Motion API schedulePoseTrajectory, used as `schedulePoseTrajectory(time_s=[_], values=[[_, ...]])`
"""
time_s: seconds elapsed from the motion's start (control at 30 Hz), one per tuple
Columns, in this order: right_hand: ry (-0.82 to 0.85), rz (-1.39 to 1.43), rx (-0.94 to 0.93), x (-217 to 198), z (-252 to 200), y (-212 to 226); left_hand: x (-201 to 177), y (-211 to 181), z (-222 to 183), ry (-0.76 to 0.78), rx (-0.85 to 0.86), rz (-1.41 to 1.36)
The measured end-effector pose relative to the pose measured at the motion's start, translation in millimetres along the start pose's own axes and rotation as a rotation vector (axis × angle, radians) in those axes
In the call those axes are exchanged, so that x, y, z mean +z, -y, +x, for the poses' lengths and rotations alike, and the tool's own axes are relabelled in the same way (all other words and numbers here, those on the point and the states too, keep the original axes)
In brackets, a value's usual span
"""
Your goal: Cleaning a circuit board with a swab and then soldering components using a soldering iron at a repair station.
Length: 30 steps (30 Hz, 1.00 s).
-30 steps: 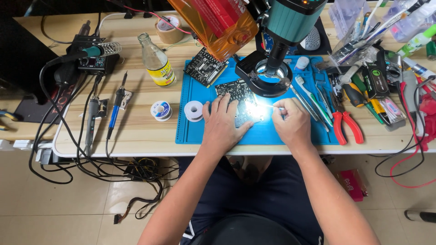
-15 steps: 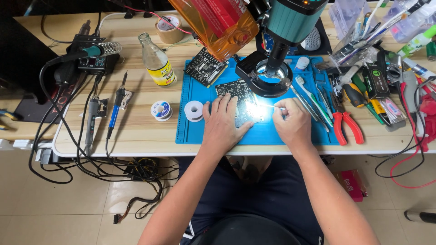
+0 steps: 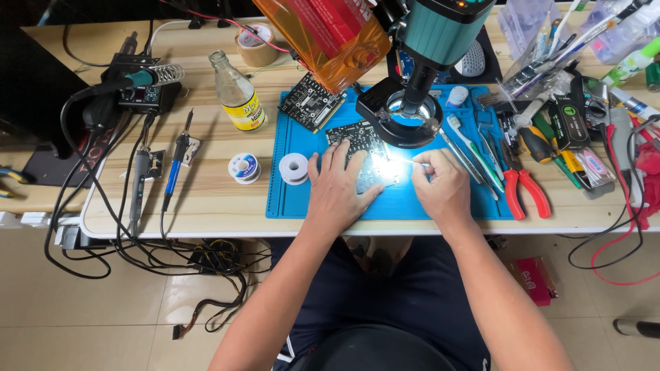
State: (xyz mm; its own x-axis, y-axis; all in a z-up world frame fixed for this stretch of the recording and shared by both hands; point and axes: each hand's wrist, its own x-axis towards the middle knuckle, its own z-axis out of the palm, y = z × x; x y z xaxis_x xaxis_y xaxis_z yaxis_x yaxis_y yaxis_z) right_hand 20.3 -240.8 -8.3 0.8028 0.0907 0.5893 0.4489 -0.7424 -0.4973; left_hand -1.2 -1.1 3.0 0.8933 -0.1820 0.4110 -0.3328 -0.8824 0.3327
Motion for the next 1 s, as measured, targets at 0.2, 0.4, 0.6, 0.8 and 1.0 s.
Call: schedulePoseTrajectory(time_s=[0.2, 0.4, 0.6, 0.8, 1.0], values=[[-0.015, -0.029, 0.003, 5.2, -2.0, -11.7, -0.5, 0.8, -0.2, 0.024, 0.022, -0.001], [0.008, -0.032, -0.020, 3.1, -0.7, -3.3, 1.3, 2.6, 1.2, 0.058, 0.014, 0.007], [-0.017, -0.032, -0.002, 4.5, -1.9, -10.4, 1.1, 1.8, 1.0, 0.057, 0.010, 0.015], [-0.009, -0.034, -0.003, 7.1, -2.6, -11.2, 3.7, 2.8, 1.6, 0.050, 0.012, 0.019], [-0.016, -0.029, -0.028, 3.1, -1.3, -3.5, 2.0, 1.8, 1.6, 0.045, 0.013, 0.005]])
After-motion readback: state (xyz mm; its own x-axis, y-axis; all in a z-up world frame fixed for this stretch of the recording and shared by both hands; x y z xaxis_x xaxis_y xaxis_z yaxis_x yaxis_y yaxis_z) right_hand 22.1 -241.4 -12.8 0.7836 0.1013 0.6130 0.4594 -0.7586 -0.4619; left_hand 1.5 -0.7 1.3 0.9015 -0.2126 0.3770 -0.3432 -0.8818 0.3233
